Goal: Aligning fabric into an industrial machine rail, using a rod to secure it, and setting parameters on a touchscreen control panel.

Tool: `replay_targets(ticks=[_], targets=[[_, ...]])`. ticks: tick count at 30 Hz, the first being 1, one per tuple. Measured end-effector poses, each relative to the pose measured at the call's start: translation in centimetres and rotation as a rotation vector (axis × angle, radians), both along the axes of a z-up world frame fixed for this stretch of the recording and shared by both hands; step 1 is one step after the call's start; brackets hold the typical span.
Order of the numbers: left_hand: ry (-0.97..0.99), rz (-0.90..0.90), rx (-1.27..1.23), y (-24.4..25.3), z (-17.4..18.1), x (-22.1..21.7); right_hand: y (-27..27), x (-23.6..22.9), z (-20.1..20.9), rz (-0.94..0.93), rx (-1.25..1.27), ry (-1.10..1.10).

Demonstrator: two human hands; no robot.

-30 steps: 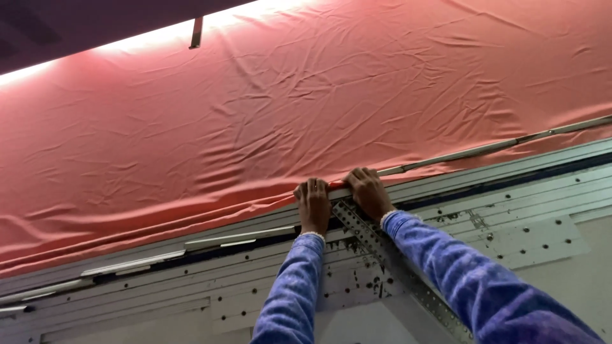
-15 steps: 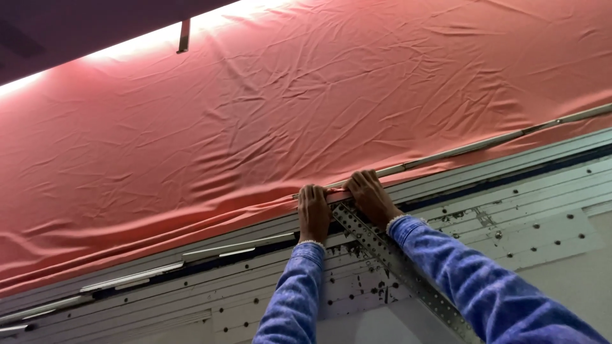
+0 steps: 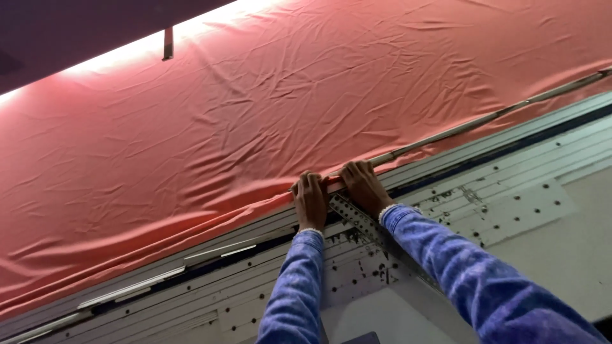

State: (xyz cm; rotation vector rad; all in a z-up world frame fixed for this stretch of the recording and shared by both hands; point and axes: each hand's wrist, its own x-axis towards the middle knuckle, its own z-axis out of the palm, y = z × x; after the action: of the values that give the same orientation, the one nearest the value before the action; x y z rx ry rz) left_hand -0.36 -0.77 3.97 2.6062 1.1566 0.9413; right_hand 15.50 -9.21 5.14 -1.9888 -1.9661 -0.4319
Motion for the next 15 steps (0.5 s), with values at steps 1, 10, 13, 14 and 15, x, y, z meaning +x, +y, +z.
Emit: replay_targets(ticks=[1, 10, 13, 14, 15], targets=[[-0.005, -0.01, 0.0, 0.3, -0.2, 0.1, -0.7, 0.0, 0.5, -0.01, 0.0, -0.005], [0.19, -0.027, -0.288, -0.7, 0.8, 0.1, -9.0, 4.5, 3.0, -0.27, -0.172, 0.0], [0.172, -0.039, -0.153, -4.6, 4.1, 0.3, -11.1, 9.3, 2.5, -0.32, -0.192, 0.148], [0.157, 0.008, -0.164, -6.2, 4.8, 0.5, -11.7, 11.8, 0.6, -0.379, -0.202, 0.202], [0.142, 0.055, -0.175, -8.0, 5.4, 0.9, -12.3, 14.4, -1.5, -0.439, -0.213, 0.255]])
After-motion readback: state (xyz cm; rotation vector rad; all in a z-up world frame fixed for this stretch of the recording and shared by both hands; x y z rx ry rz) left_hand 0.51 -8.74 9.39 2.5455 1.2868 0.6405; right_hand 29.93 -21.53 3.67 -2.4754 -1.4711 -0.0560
